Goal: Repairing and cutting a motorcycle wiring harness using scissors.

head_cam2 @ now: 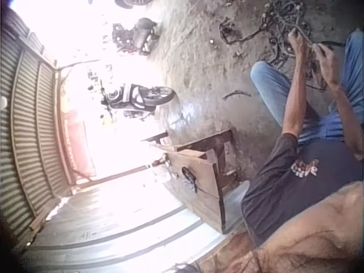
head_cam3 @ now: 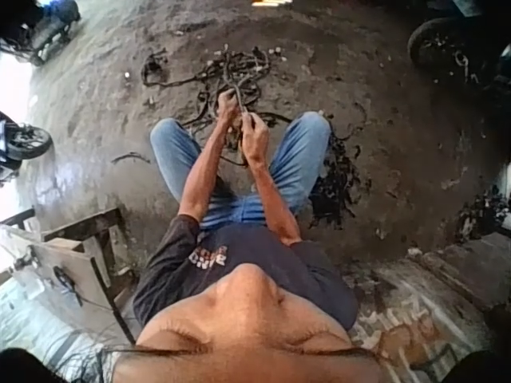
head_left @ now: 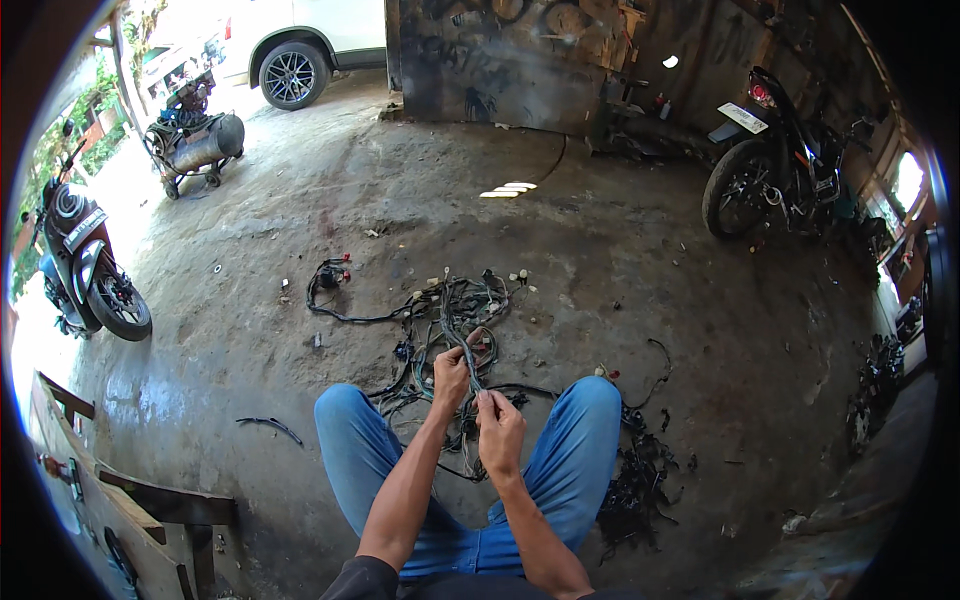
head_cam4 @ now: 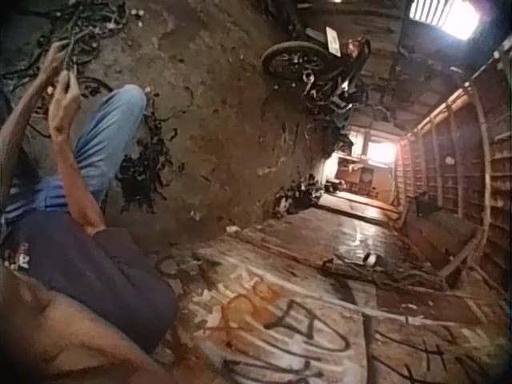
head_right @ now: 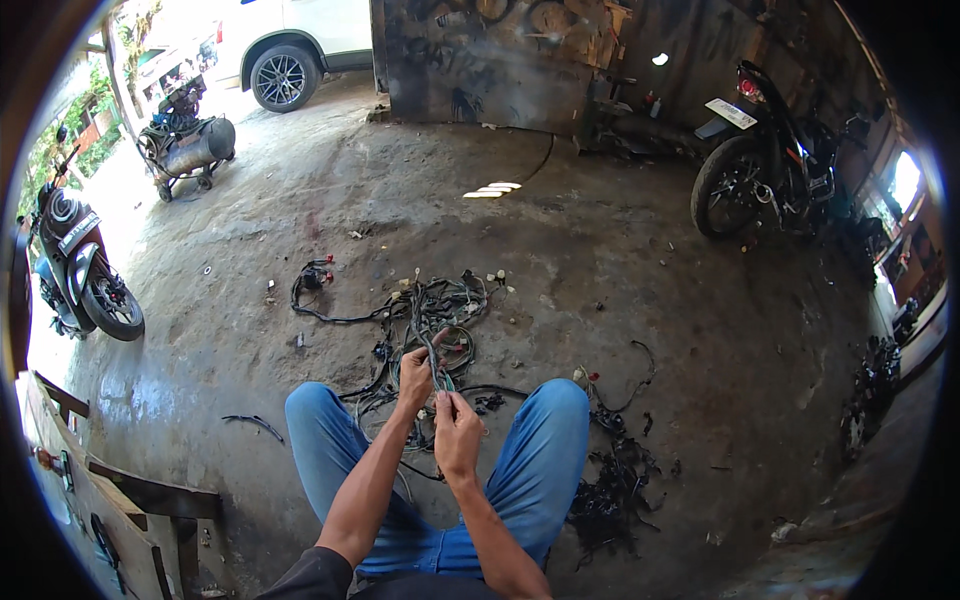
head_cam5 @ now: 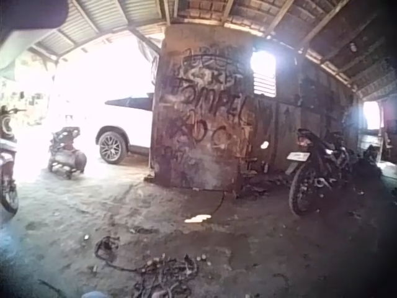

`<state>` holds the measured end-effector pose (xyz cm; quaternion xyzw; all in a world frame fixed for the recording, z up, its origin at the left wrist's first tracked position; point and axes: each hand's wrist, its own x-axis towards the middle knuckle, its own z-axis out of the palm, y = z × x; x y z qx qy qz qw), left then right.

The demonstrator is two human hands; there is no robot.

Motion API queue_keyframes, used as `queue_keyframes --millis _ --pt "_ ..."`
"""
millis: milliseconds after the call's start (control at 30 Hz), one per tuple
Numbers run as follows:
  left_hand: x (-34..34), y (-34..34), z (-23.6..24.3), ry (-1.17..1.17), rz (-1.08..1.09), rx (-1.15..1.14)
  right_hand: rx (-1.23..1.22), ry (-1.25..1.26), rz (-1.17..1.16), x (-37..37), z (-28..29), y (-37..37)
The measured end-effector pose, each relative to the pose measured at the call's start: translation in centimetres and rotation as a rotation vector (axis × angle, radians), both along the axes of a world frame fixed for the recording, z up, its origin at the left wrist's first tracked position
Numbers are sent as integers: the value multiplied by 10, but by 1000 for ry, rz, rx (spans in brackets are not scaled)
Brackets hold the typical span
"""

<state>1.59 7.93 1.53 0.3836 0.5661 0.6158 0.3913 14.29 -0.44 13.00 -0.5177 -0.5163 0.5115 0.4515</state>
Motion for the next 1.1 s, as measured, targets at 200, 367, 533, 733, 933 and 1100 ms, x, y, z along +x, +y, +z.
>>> queue_keyframes --millis 200,367,533,733,933,1100 --pt "7 7 13 -17 37 -5 16 45 -10 2 2 -3" --pt "14 14 7 -342 100 32 39 65 -8 2 5 -8" --pt "18 16 7 -447 88 57 49 78 -18 4 5 -11" --pt "19 22 16 -527 145 144 103 51 0 4 13 -17" --pt "9 6 60 -214 148 90 130 11 18 23 28 -13" --pt "-52 -30 88 224 -329 -139 197 66 60 50 26 37"
